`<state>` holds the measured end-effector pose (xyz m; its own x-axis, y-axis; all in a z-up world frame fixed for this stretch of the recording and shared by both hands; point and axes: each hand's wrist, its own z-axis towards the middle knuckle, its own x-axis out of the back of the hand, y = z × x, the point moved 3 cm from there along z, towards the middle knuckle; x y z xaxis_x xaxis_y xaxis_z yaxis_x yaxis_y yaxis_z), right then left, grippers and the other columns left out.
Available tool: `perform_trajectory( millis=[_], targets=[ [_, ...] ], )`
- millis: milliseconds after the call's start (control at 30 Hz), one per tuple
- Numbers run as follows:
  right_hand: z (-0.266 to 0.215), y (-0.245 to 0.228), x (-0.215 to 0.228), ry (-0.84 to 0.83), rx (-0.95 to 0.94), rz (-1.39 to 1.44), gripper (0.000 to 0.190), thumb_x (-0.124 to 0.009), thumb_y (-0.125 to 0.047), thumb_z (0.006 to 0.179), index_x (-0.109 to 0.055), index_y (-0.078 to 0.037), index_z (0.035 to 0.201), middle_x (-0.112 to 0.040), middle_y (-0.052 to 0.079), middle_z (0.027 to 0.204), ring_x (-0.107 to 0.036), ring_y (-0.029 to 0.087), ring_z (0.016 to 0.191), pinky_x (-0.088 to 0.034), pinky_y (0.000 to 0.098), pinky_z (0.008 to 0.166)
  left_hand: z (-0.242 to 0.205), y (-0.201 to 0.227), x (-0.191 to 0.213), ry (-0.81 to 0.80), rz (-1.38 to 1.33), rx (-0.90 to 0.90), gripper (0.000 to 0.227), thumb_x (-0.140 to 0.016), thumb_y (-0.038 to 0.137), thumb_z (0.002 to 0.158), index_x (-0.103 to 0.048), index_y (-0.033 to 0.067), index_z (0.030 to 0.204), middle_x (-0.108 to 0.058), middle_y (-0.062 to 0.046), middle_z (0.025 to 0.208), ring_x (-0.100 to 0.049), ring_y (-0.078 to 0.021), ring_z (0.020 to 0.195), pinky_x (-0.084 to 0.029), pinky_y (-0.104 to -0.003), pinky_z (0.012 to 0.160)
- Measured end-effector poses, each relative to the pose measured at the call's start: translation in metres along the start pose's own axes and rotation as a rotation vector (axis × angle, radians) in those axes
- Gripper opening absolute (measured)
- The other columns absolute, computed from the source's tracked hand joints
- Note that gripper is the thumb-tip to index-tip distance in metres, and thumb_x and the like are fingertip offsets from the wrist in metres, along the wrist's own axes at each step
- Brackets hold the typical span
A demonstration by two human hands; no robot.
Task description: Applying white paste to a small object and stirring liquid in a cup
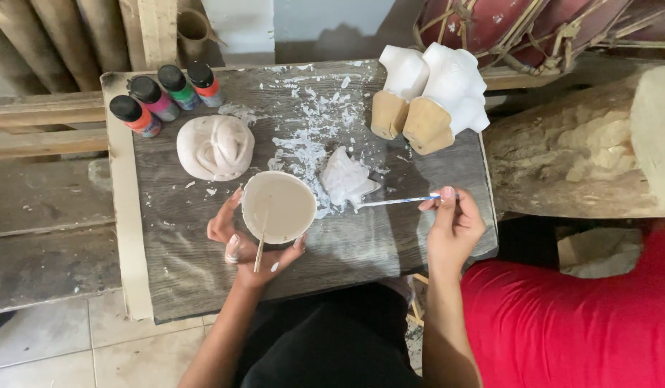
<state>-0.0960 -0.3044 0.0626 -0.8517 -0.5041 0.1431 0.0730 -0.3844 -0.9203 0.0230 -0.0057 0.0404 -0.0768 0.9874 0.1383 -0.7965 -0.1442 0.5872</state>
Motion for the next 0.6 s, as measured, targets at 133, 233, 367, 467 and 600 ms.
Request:
perform_trajectory(
  millis=[133,233,367,467,600],
  targets=[
    [0.003,-0.011,-0.005,-0.039,0.061,-0.015,0.020,-0.055,-0.001,0.111,-0.066,0.006,0.096,-0.064,0.015,0.073,-0.069,0.022,0.062,-0.058,0.0318,0.068,-0.006,-0.005,0.001,0.026,-0.038,-0.015,0.121,-0.098,0.027,0.066,-0.014,0.0383,0.151,-0.038,-0.032,0.139,-0.043,-0.0521,0.131,-0.042,-0.063,0.105],
    [0.001,-0.017,-0.006,-0.068,0.095,-0.009,0.019,-0.055,0.000,0.110,-0.066,0.006,0.096,-0.064,0.014,0.074,-0.068,0.021,0.062,-0.059,0.0328,0.068,-0.008,-0.006,0.001,0.032,-0.028,-0.020,0.120,-0.098,0.028,0.066,-0.014,0.0374,0.151,-0.037,-0.031,0.137,-0.043,-0.0532,0.129,-0.041,-0.065,0.105],
    [0.000,-0.019,0.000,-0.083,0.134,-0.018,0.019,-0.054,0.002,0.110,-0.066,0.007,0.095,-0.063,0.015,0.074,-0.068,0.022,0.061,-0.060,0.0342,0.066,-0.011,-0.011,0.001,0.052,-0.038,-0.035,0.121,-0.099,0.027,0.064,-0.015,0.0369,0.151,-0.036,-0.029,0.135,-0.042,-0.0532,0.130,-0.041,-0.066,0.106],
    [-0.004,-0.043,-0.010,-0.124,0.169,-0.020,0.018,-0.055,0.004,0.108,-0.067,0.009,0.096,-0.064,0.016,0.073,-0.068,0.022,0.061,-0.060,0.0352,0.068,-0.008,-0.009,0.001,0.052,-0.023,-0.042,0.122,-0.099,0.027,0.065,-0.014,0.0357,0.151,-0.036,-0.029,0.134,-0.043,-0.0542,0.129,-0.041,-0.066,0.105],
    [-0.005,-0.067,-0.016,-0.204,0.276,-0.095,0.020,-0.058,0.003,0.105,-0.070,0.006,0.089,-0.065,0.012,0.068,-0.069,0.020,0.060,-0.059,0.0332,0.066,-0.005,-0.007,0.000,0.068,-0.027,-0.043,0.120,-0.099,0.028,0.065,-0.016,0.0354,0.151,-0.036,-0.026,0.131,-0.045,-0.0532,0.125,-0.041,-0.068,0.105]
  ],
)
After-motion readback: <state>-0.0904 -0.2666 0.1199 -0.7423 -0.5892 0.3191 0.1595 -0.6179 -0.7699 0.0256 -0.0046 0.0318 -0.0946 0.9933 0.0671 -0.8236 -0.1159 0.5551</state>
